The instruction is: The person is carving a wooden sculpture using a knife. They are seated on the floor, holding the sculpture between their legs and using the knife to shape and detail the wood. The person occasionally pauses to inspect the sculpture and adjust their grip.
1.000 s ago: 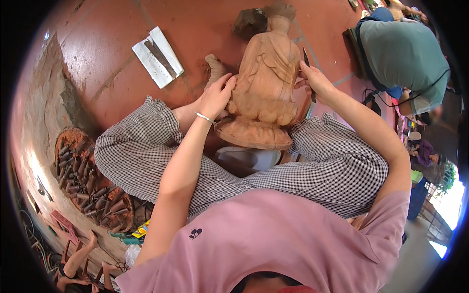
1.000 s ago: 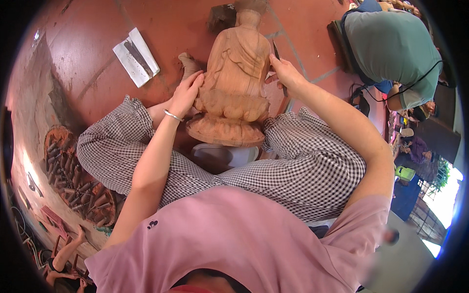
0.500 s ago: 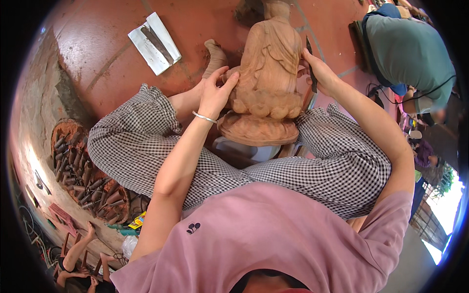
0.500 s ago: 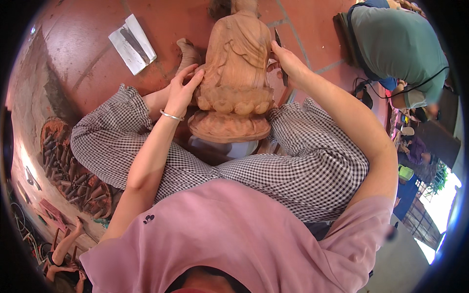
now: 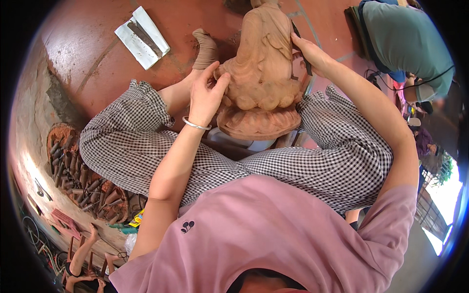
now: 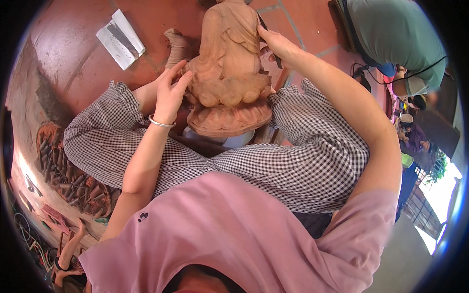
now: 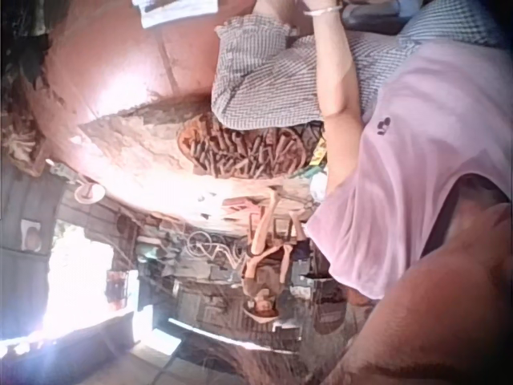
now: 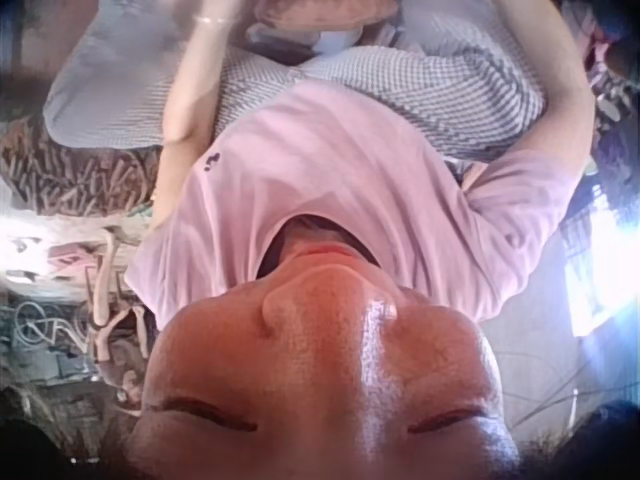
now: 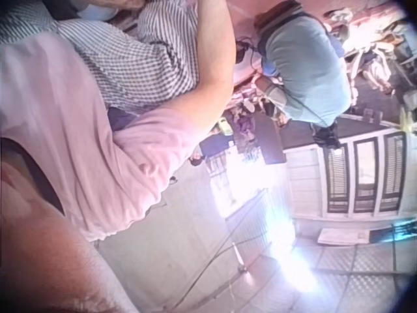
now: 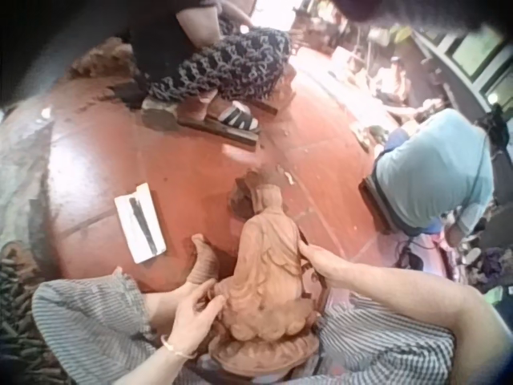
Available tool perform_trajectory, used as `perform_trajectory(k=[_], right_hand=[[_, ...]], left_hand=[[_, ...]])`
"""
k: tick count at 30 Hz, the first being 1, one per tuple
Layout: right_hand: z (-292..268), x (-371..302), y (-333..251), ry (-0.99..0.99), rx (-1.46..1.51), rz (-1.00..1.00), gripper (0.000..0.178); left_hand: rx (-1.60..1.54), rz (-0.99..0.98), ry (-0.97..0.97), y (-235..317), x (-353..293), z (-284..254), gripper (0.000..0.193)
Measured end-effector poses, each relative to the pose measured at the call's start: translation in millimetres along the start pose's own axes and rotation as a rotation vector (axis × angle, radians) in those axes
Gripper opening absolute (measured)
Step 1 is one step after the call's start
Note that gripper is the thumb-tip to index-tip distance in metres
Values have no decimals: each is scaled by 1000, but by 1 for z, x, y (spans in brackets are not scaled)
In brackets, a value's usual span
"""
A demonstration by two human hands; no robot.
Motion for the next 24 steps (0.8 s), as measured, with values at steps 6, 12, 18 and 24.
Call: perform_trajectory(k=[6,12,18,24], right_hand=[[-6,-22,-21,23,53,-212,62],[-34,-75,-53,-44,-180,-356,59],[24,-129,-41,-121,153,-436,44],[45,-132,-5,-51,713,-334,43]], left_hand=[[126,53,-22,-4,4,1,66],[121,20,-103,1,-3,9,81],[355,319,26,22,-13,16,77],[343,515,225,46,-32,25,55]])
Point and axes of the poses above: each hand's wrist, its own x-axis towards the middle knuckle, its own z-axis out of the palm, y = z × x, the point moved 4 cm from there along x, towards the middle knuckle, and after that the axes turned 9 degrees about x, right-handed, at the moved point
